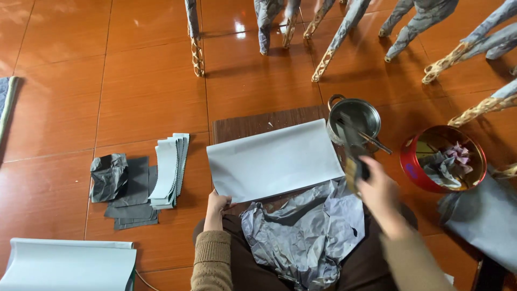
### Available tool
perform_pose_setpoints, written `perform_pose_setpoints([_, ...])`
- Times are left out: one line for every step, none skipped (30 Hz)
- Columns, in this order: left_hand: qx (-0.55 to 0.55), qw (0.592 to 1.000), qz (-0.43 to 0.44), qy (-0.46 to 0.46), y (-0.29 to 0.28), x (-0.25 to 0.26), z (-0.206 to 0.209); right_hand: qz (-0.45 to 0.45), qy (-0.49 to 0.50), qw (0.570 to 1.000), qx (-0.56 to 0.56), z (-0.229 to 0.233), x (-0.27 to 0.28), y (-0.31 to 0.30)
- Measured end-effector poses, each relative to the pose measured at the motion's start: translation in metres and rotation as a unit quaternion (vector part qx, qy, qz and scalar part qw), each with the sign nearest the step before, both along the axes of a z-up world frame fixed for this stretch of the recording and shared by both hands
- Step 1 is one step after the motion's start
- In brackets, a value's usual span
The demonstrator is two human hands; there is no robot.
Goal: Cutting paper strips and wrapping them around a giraffe armature to create a sculpture
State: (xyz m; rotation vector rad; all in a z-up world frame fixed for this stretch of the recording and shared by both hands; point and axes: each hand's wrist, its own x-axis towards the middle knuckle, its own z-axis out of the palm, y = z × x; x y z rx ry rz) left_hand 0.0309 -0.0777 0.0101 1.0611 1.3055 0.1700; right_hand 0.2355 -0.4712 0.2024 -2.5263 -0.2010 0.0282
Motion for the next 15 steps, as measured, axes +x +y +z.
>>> perform_pose_setpoints([-0.001, 1.000, 0.002, 0.001, 0.000, -0.001, -0.001, 0.002, 0.001, 1.000, -0.001, -0.027, 0.025, 0.034])
perform_pose_setpoints([0.001, 1.000, -0.007, 0.008, 0.001, -0.001, -0.002, 0.047, -0.033, 0.998, 0.001, -0.055, 0.050, 0.067])
perform_pose_setpoints([0.004, 1.000, -0.017, 0.015, 0.003, 0.000, -0.002, 0.089, -0.068, 0.994, 0.005, -0.084, 0.074, 0.102])
perform_pose_setpoints([0.004, 1.000, -0.016, 0.016, 0.000, -0.001, 0.002, 0.090, -0.067, 0.994, 0.005, -0.097, 0.081, 0.118])
perform_pose_setpoints([-0.006, 1.000, -0.005, 0.016, -0.001, -0.001, 0.006, 0.108, -0.041, 0.993, -0.039, -0.110, 0.087, 0.135])
perform_pose_setpoints([-0.016, 1.000, 0.006, 0.017, -0.001, -0.001, 0.011, 0.126, -0.015, 0.989, -0.083, -0.123, 0.094, 0.153])
perform_pose_setpoints([-0.015, 1.000, 0.005, 0.019, 0.002, -0.001, 0.004, 0.124, -0.013, 0.989, -0.082, -0.129, 0.089, 0.150])
perform_pose_setpoints([-0.024, 1.000, -0.001, 0.020, 0.005, -0.002, -0.003, 0.113, 0.016, 0.989, -0.089, -0.136, 0.084, 0.147])
perform_pose_setpoints([-0.036, 0.999, -0.005, 0.022, 0.005, -0.005, -0.010, 0.103, 0.046, 0.989, -0.099, -0.143, 0.076, 0.143])
perform_pose_setpoints([-0.038, 0.999, -0.004, 0.025, 0.004, -0.003, 0.002, 0.104, 0.050, 0.988, -0.101, -0.151, 0.065, 0.127])
perform_pose_setpoints([-0.045, 0.999, -0.003, 0.019, 0.003, 0.000, 0.015, 0.088, 0.039, 0.985, -0.141, -0.158, 0.056, 0.112])
perform_pose_setpoints([-0.051, 0.999, -0.001, 0.012, 0.002, 0.003, 0.027, 0.072, 0.027, 0.980, -0.182, -0.164, 0.046, 0.098])
perform_pose_setpoints([-0.054, 0.998, 0.002, 0.012, 0.003, 0.006, 0.026, 0.076, 0.027, 0.980, -0.184, -0.166, 0.049, 0.093])
perform_pose_setpoints([-0.055, 0.998, 0.003, 0.012, 0.004, 0.009, 0.025, 0.077, 0.029, 0.975, -0.207, -0.167, 0.051, 0.088])
perform_pose_setpoints([-0.058, 0.998, 0.004, 0.016, 0.003, 0.004, 0.024, 0.079, 0.035, 0.969, -0.231, -0.169, 0.046, 0.081])
